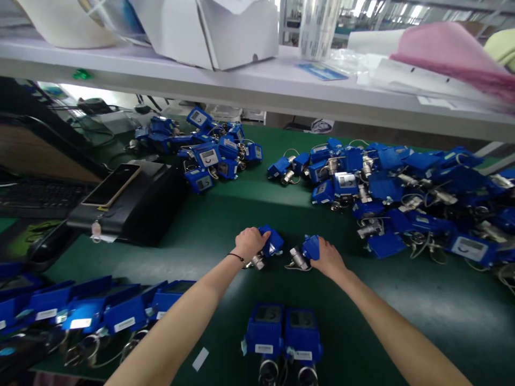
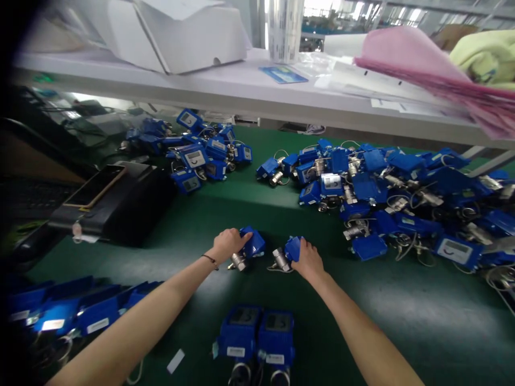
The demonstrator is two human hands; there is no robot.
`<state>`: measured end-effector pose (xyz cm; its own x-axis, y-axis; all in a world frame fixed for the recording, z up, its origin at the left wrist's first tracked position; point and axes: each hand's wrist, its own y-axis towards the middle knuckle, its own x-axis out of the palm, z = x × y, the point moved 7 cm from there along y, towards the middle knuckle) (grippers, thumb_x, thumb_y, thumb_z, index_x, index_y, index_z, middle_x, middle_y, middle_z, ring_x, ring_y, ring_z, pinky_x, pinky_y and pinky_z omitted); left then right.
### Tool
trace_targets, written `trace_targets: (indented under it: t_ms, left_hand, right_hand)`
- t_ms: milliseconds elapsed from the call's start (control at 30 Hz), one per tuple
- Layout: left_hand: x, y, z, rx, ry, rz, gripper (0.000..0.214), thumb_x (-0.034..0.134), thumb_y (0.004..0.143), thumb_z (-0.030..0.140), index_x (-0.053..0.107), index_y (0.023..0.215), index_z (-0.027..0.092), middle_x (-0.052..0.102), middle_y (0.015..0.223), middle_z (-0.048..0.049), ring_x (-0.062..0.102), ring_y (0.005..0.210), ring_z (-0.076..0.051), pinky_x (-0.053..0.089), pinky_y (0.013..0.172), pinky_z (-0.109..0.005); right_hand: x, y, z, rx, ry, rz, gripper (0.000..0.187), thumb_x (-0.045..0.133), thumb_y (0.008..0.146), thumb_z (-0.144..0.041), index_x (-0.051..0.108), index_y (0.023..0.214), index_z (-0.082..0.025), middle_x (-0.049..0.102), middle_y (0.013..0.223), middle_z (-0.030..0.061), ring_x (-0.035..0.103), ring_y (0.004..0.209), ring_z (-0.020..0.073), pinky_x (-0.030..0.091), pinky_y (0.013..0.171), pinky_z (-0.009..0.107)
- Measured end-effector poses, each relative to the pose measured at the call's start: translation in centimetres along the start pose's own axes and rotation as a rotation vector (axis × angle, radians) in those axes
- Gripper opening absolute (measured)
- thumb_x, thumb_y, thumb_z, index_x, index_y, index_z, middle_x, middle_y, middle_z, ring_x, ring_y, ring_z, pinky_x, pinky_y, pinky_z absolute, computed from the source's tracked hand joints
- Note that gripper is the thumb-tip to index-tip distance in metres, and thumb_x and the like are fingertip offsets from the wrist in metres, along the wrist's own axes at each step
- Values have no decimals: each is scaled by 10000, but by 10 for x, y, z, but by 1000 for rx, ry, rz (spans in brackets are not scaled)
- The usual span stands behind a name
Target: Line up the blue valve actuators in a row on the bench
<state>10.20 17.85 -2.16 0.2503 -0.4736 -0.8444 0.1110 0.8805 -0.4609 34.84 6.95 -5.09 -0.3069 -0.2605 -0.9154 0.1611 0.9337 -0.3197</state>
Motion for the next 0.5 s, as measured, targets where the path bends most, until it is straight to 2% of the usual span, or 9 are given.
trace_targets:
  t_ms: [67,133,233,300,400,500]
  left_hand:
    - [-5,-4,8,86,39,78,654,417,804,622,506,1165,85,548,1173,-211,507,1133,-342,413,908,-419]
    - [-1,-7,18,173,57,99,748,493,750,633,396,1285,120,479,1266,-185,442,1197,-331,382,952,-407]
    - [14,-10,29,224,67,81,1026,678,587,592,237,1389,129,394,1330,-206,396,1217,-370,369,956,-450]
    - [23,-11,34,215,58,81,1120,725,531,562,183,1408,125,355,1337,-233,389,1206,-404,367,940,-485]
    - [26,-10,38,206,15,93,937,659,607,563,282,1357,146,391,1272,-211,428,1161,-394,386,905,-467]
    - [18,-4,33,204,-49,90,806,638,623,545,392,1271,134,423,1215,-196,446,1144,-390,393,899,-442]
  right_hand:
    - [-6,6,0,-84,-14,-16,817,675,676,-250,288,1387,-141,495,1283,153,504,1134,312,402,946,424]
    - [-12,9,1,-113,-27,-13,806,695,640,-164,344,1364,-213,480,1314,109,434,1214,310,336,1016,440]
    - [-14,12,2,-88,-58,17,783,710,604,-99,409,1321,-185,449,1319,162,333,1273,379,240,1051,547]
    - [-12,13,1,-75,-57,22,766,710,606,-106,417,1311,-167,431,1319,186,327,1265,397,275,1020,574]
    - [-10,12,4,-102,-28,5,753,682,629,-113,405,1322,-213,422,1338,140,347,1257,359,349,990,536]
    - [-14,12,11,-138,4,-6,733,638,644,-81,406,1325,-222,426,1347,109,359,1258,324,357,1003,503]
